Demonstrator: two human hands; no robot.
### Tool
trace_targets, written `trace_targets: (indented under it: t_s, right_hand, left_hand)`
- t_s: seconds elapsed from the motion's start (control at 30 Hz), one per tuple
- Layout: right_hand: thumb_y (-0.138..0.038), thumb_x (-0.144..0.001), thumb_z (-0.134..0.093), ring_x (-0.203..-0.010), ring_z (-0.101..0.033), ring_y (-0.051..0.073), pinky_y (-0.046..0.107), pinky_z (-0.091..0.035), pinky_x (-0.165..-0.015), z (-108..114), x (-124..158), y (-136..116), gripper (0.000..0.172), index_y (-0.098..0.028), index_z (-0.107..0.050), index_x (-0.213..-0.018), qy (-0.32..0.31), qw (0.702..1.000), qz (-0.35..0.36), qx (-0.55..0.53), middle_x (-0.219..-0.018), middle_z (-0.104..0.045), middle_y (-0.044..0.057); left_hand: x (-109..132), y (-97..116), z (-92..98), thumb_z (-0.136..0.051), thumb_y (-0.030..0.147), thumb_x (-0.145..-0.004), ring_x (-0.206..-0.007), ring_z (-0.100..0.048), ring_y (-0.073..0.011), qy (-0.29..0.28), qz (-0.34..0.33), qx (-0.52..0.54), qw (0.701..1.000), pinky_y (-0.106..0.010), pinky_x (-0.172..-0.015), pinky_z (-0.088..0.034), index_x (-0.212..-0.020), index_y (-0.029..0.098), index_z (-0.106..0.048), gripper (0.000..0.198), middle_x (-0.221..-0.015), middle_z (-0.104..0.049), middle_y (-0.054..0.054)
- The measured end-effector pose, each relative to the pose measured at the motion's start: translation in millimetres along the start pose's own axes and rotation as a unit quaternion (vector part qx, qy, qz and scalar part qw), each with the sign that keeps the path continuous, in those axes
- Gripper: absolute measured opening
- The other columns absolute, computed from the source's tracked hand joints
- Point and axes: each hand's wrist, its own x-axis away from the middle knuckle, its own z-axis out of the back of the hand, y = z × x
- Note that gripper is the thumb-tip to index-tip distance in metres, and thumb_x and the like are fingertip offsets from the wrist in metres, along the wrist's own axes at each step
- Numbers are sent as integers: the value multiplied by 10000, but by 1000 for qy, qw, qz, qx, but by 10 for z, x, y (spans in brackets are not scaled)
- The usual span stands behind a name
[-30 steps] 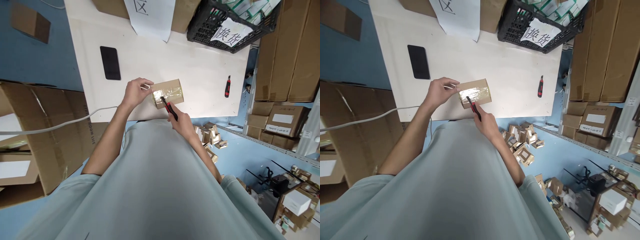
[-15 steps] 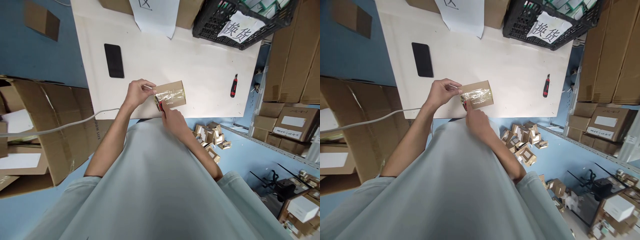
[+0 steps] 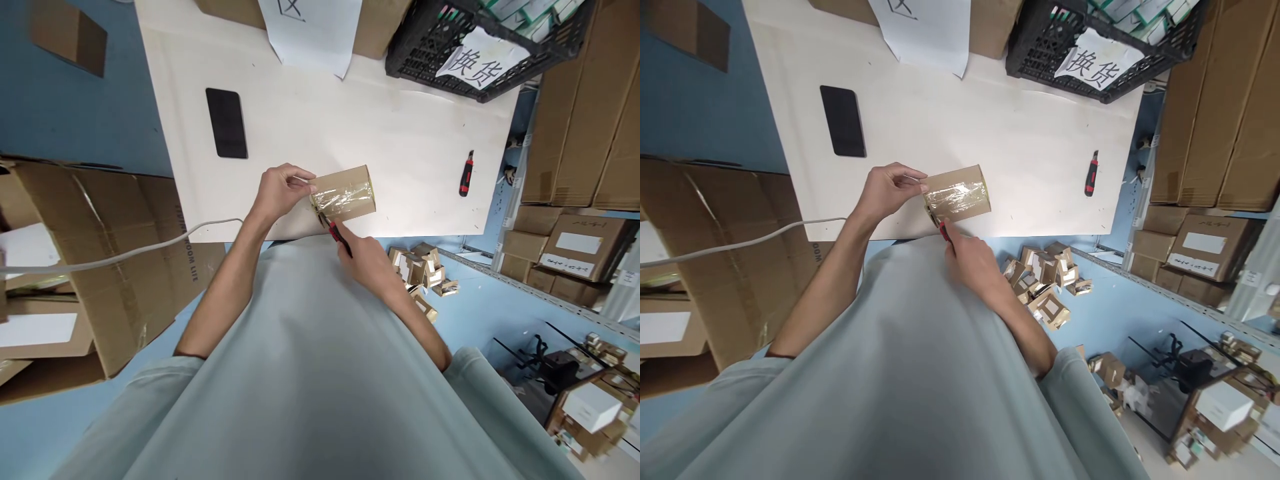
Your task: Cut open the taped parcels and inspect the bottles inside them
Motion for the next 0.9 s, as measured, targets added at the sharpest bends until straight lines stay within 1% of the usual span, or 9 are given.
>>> trace_targets:
  t_s: [0.1,0.2,0.27,0.33,0.43,0.5,0.57,0.73,0.9]
  right_hand:
    - [-353,-1147,-509,-860,-823,326,404,-633,-891,102,55,126,661,-317,-474,-1806,91,991,1,-98,-1000,-878,33]
    - [-459,-1157,-527,-744,-796,285,394,-649,-844,109,49,275,661,-332,-479,-1804,182,967,-28,-177,-979,-872,17]
    - [-515,-1159,-517,-673,-764,254,394,-656,-802,63,42,357,687,-329,-455,-1818,225,949,-54,-213,-992,-871,20]
    - [-549,-1156,-502,-617,-729,224,386,-653,-746,-6,53,410,715,-316,-433,-1828,251,934,-79,-243,-1004,-868,27]
    - [-584,-1138,-509,-588,-701,202,369,-640,-684,-133,101,446,749,-284,-443,-1820,272,914,-115,-277,-991,-860,31]
    - [-596,-1124,-524,-596,-705,197,362,-639,-680,-221,139,460,771,-261,-448,-1814,280,905,-136,-290,-981,-856,29]
    - [-600,-1114,-533,-600,-709,192,358,-641,-686,-303,169,483,781,-254,-450,-1809,285,898,-154,-297,-980,-856,24]
    - [-613,-1111,-525,-593,-708,188,354,-641,-680,-395,191,621,789,-242,-449,-1804,294,888,-177,-306,-1012,-856,40]
    - [-628,-1116,-492,-580,-699,195,352,-632,-672,-333,42,983,820,-209,-414,-1816,310,889,-163,-294,-993,-848,57]
  left_hand:
    - [-104,-169,49,-892,569,-914,-1115,-803,-302,10,-2,5,1000,-480,-1088,-665,-1099,204,-866,410,-1177,-850,-113]
    - [-371,-439,238,-804,657,-971,-1268,-761,-328,93,0,-19,996,-499,-1156,-617,-1238,201,-832,529,-1349,-810,-149]
    - [-598,-595,431,-854,675,-918,-1424,-680,-367,155,-6,-52,987,-541,-1241,-549,-1327,214,-789,620,-1457,-757,-166]
    - [-811,-678,625,-899,715,-847,-1585,-537,-418,182,-18,-81,980,-616,-1313,-459,-1357,251,-766,702,-1537,-715,-165]
    - [-1051,-679,834,-805,873,-842,-1745,-264,-438,163,-7,-122,979,-700,-1306,-338,-1332,243,-766,799,-1623,-672,-171]
    - [-1162,-665,904,-623,990,-889,-1783,-96,-427,130,23,-155,979,-708,-1259,-251,-1331,126,-740,978,-1667,-636,-202]
    - [-1245,-692,938,-482,1067,-876,-1778,-19,-424,108,60,-186,975,-689,-1214,-179,-1303,22,-703,1151,-1703,-595,-237]
    - [-1313,-841,959,-491,1136,-737,-1779,-46,-373,105,124,-224,961,-644,-1208,-108,-1251,34,-735,1240,-1738,-572,-248]
    - [-1065,-754,821,-764,889,-781,-1757,-199,-471,117,140,-226,957,-701,-1353,-130,-1589,170,-649,1087,-1897,-355,-192]
